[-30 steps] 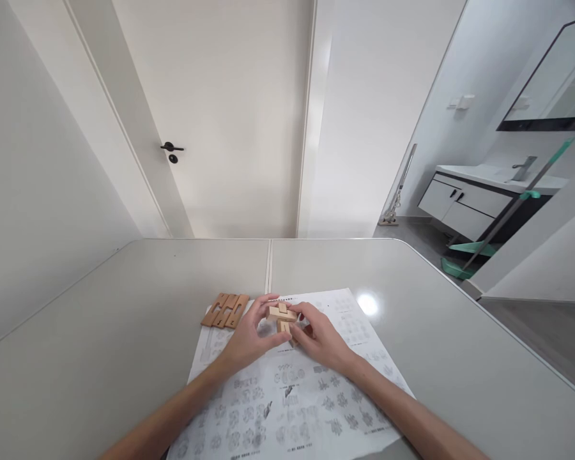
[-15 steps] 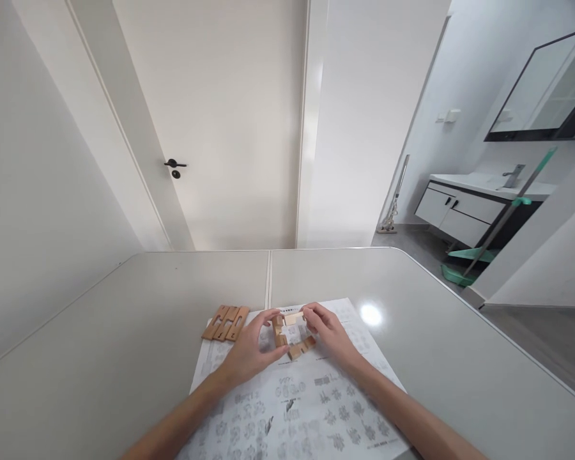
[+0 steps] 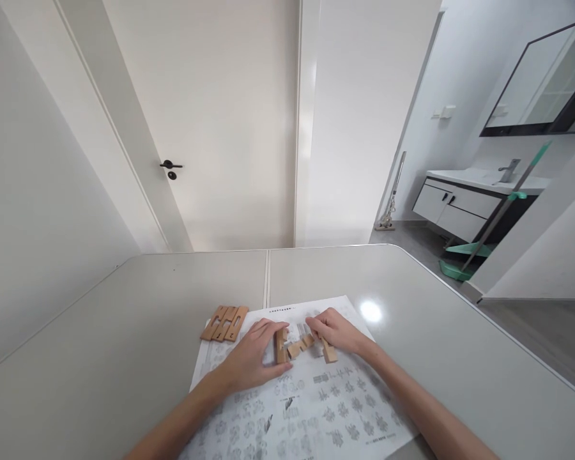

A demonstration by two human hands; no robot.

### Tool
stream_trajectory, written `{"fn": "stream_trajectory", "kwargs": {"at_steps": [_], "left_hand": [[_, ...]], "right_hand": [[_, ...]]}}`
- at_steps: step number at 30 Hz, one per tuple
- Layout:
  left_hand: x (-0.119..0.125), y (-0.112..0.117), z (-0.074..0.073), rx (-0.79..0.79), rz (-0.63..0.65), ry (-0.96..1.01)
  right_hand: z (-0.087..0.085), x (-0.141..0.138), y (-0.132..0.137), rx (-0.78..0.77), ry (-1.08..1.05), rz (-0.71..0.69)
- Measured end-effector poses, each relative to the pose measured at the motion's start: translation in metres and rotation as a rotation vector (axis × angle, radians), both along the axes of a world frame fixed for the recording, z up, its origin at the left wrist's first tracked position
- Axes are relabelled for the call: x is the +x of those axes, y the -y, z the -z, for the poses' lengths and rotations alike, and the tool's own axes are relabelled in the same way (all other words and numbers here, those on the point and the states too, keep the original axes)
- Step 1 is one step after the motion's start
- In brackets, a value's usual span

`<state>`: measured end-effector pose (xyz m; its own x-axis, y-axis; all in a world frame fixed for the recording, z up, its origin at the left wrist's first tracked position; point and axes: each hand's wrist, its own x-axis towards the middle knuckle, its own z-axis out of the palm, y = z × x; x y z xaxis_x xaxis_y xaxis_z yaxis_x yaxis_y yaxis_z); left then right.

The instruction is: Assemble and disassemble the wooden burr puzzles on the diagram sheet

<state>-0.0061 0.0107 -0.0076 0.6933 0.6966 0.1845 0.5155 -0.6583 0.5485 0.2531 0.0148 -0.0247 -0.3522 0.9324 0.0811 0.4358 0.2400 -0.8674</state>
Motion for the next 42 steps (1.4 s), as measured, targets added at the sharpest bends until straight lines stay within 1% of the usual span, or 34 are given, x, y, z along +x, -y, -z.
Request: {"fn": "stream_trajectory", "kwargs": {"at_steps": [2,4,8,10,14,16,20,24,29,33,39,42], "left_hand": [[0.000,0.000,-0.001,-0.006,0.001,-0.008],[0.000,0.001,-0.001,-0.009,0.004,-0.012],[-0.002,-0.001,-0.002,0.008,0.023,-0.027],[-0.003,-0.002,-0.002,0.028,0.031,-0.034],[-0.004,-0.003,-0.003,0.061,0.035,-0.041],[-0.003,-0.004,-0.001,0.060,0.021,-0.038],[-0.002,-0.007,0.004,0.037,-0.011,-0.028],[-0.001,-0.009,0.009,0.023,-0.005,-0.024],[0.003,-0.006,0.007,0.030,0.025,-0.012],[0.006,-0.003,0.004,0.050,0.036,0.000],[0.010,-0.001,0.007,0.022,0.010,0.020],[0.011,-0.001,0.008,0.019,-0.009,0.034]], "right_hand": [[0.000,0.000,0.000,-0.080,0.021,-0.028],[-0.001,-0.001,0.001,-0.102,0.033,-0.039],[-0.005,-0.006,0.004,-0.005,0.049,-0.049],[-0.006,-0.008,0.006,0.013,0.056,-0.038],[-0.004,-0.014,0.007,0.061,0.078,0.089],[-0.003,-0.016,0.007,0.094,0.137,0.149],[-0.001,-0.017,0.005,0.145,0.288,0.202],[0.005,-0.018,0.004,0.176,0.380,0.227],[0.009,-0.020,0.006,0.201,0.421,0.209],[0.012,-0.025,0.008,0.245,0.369,0.212],[0.014,-0.036,0.013,0.302,0.145,0.212],[0.015,-0.041,0.015,0.299,0.064,0.199]]}}
